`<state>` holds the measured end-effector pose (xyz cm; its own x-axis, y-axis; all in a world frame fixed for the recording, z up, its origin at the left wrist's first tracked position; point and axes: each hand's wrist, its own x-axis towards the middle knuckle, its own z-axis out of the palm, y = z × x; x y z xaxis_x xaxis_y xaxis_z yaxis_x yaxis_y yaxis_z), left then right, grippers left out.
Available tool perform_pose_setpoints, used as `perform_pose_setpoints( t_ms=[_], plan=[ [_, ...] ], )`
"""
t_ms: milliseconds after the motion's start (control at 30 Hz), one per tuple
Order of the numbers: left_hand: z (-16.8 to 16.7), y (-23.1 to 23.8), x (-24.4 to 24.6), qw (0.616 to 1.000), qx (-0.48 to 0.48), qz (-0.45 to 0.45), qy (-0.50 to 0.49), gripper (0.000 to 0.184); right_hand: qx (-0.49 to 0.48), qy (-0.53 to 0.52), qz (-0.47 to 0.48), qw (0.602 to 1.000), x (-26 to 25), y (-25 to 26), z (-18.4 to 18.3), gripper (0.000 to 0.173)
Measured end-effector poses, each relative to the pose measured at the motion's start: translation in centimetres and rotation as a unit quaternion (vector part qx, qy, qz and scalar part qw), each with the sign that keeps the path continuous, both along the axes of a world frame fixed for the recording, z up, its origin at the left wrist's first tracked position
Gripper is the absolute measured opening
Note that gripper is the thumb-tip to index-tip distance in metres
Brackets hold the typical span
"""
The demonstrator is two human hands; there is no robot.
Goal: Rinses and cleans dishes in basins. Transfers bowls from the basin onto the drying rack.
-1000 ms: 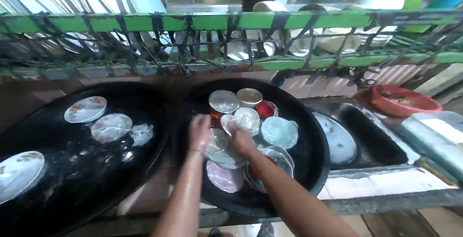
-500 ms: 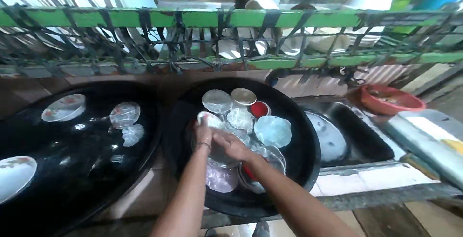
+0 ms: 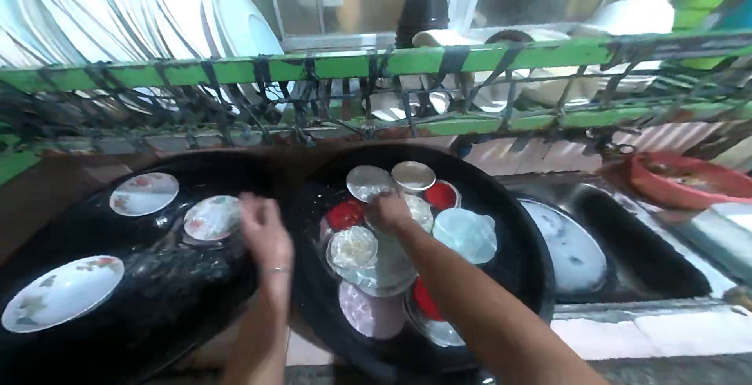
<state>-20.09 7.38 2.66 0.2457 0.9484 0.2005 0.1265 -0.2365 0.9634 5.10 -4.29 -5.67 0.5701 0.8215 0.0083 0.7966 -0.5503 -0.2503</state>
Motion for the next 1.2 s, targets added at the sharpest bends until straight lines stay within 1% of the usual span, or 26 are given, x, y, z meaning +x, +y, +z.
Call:
perform_pose_setpoints(
  t_ms=[33,100,133,167,233,300,333,400,433,467,500,533,600,633,667,733,767,833,867,900,967,1000,1067,1100,1133,1200],
  plan=[
    [-1.1,-2.0,1.5,0.994,-0.069,-0.075,-0.042,0.056,0.02,-0.004,0.001,1.0,-0.8,0.6,-0.1,0.036],
    [-3.0,-4.6,4.5,0.957,-0.218,-0.18,-0.067,0.061,0.071,0.054,-0.012,0.996,-3.2,1.2,0.9,0.031],
    [-3.6,-5.1,6.0,0.938,-0.275,-0.2,-0.065,0.068,0.113,0.103,-0.025,0.988,-4.6,1.0,1.7,0.029],
    [-4.2,-5.2,7.4,0.921,-0.323,-0.208,-0.067,0.074,0.155,0.145,-0.031,0.977,-6.0,0.7,2.4,0.031],
    [-5.1,-4.8,9.4,0.908,-0.367,-0.197,-0.053,0.076,0.208,0.243,-0.006,0.947,-8.8,-0.6,3.5,0.036],
    [-5.3,-4.5,9.7,0.897,-0.402,-0.181,-0.031,0.073,0.198,0.34,0.03,0.919,-9.9,-2.5,3.6,0.042],
    [-5.3,-4.6,9.6,0.888,-0.423,-0.178,-0.028,0.067,0.177,0.356,0.035,0.917,-9.4,-3.4,3.3,0.043],
    [-4.8,-5.4,9.3,0.872,-0.447,-0.2,-0.002,0.064,0.094,0.276,0.027,0.956,-7.5,-3.9,2.9,0.038],
    [-4.4,-6.3,9.2,0.868,-0.447,-0.215,0.018,0.065,0.063,0.219,0.014,0.974,-6.6,-3.6,2.5,0.033],
    [-4.4,-6.9,9.4,0.864,-0.446,-0.232,0.036,0.067,0.053,0.193,-0.01,0.98,-6.1,-3.1,2.2,0.039],
    [-4.5,-7.3,9.6,0.863,-0.442,-0.243,0.043,0.069,0.064,0.193,-0.032,0.979,-5.9,-2.4,1.9,0.051],
    [-4.8,-7.4,9.7,0.87,-0.427,-0.243,0.048,0.071,0.096,0.209,-0.035,0.973,-6.2,-1.9,1.7,0.052],
    [-5.1,-6.7,9.6,0.909,-0.354,-0.21,0.07,0.073,0.156,0.262,0.027,0.952,-7.7,-1.7,2.1,0.037],
    [-4.9,-5.9,9.4,0.93,-0.306,-0.181,0.089,0.07,0.146,0.282,0.064,0.946,-8.5,-2.2,2.8,0.033],
    [-4.6,-5.2,9.0,0.948,-0.257,-0.149,0.112,0.066,0.126,0.275,0.088,0.949,-9.0,-2.9,3.3,0.033],
    [-2.8,-4.0,7.9,0.97,-0.169,-0.094,0.147,0.058,0.098,0.185,0.104,0.972,-8.8,-4.1,2.9,0.033],
    [-1.8,-3.3,7.2,0.978,-0.138,-0.066,0.139,0.057,0.077,0.154,0.098,0.98,-8.8,-4.5,2.5,0.039],
    [0.1,-0.5,5.6,0.991,-0.117,-0.01,0.072,0.058,0.031,0.126,0.109,0.986,-9.2,-5.1,1.6,0.063],
    [0.8,1.4,4.7,0.992,-0.125,0.009,0.015,0.062,-0.012,0.118,0.127,0.985,-9.7,-5.2,1.4,0.07],
    [1.5,3.2,3.7,0.988,-0.144,0.018,-0.047,0.066,-0.061,0.115,0.145,0.981,-10.4,-5.4,1.5,0.07],
    [2.9,5.9,1.8,0.977,-0.166,0.039,-0.131,0.076,-0.117,0.108,0.173,0.972,-11.7,-5.4,1.9,0.05],
    [3.2,6.5,1.1,0.978,-0.15,0.059,-0.129,0.082,-0.132,0.095,0.177,0.971,-12.1,-5.3,1.8,0.04],
    [3.3,5.8,0.4,0.99,-0.079,0.098,-0.059,0.092,-0.149,0.072,0.179,0.97,-12.6,-5.1,1.6,0.034],
    [3.1,4.3,0.3,0.994,-0.041,0.094,-0.03,0.091,-0.144,0.058,0.179,0.972,-12.8,-5.2,1.6,0.031],
    [2.7,2.4,0.6,0.997,-0.021,0.072,-0.02,0.085,-0.125,0.049,0.166,0.977,-12.9,-5.4,1.8,0.029],
    [0.9,-1.3,1.9,0.999,-0.027,-0.025,-0.015,0.066,-0.035,0.088,0.093,0.991,-12.5,-5.6,2.6,0.028]
  ],
)
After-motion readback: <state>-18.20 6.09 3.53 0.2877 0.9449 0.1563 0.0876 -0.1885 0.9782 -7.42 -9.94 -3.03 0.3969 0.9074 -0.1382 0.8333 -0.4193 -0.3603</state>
